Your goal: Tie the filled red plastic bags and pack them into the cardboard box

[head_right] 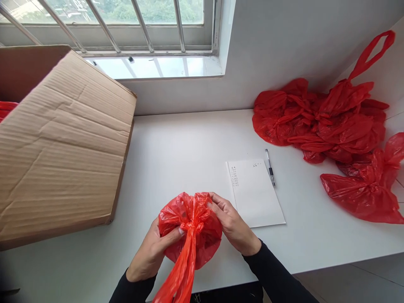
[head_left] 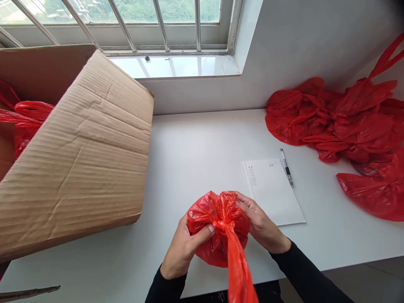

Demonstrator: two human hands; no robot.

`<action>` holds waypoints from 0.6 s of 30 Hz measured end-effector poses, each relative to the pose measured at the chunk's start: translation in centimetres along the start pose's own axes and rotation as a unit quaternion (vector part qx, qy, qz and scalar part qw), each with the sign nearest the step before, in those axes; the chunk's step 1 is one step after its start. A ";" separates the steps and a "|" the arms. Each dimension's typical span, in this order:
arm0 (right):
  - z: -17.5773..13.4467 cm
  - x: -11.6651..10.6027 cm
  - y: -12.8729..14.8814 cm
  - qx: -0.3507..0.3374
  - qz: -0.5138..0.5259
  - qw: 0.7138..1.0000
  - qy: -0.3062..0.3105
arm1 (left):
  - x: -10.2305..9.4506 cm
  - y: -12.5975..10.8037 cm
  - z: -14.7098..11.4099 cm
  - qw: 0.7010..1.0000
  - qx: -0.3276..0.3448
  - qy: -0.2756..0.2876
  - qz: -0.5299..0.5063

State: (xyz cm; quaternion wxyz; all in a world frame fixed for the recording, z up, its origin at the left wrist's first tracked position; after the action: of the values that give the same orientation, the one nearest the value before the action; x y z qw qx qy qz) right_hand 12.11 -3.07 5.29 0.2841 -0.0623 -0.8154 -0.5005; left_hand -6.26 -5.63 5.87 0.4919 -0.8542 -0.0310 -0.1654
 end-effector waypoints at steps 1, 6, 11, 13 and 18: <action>0.0 0.0 0.0 -0.009 -0.009 1.000 0.006 | -0.1 0.2 0.0 1.000 0.005 0.009 0.004; -0.2 -0.4 -0.2 -0.021 -0.031 0.999 -0.008 | 0.0 0.7 0.4 1.000 0.005 0.017 -0.007; -0.6 0.4 0.0 0.030 -0.060 0.995 0.072 | 0.2 0.9 0.5 1.000 -0.021 0.002 -0.022; -0.6 0.8 0.1 0.027 -0.080 0.993 0.083 | 0.2 1.1 0.5 0.999 -0.028 -0.021 -0.013; -0.7 0.4 -1.5 0.009 -0.082 0.996 0.020 | 0.1 1.4 0.3 0.997 0.002 -0.077 -0.030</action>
State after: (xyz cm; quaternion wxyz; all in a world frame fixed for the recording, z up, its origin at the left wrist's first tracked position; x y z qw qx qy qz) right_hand 11.51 -4.46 4.58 0.2595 0.0175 -0.8165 -0.5155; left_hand -5.74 -6.08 4.62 0.4849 -0.8619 -0.0954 -0.1138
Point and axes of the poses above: each hand's wrist, its own z-axis towards the middle knuckle, its own x-axis out of the palm, y = z × x, the point moved 3 cm from there along z, towards the middle knuckle, and after that the axes turned 3 degrees about -x, right-handed, at the moved point
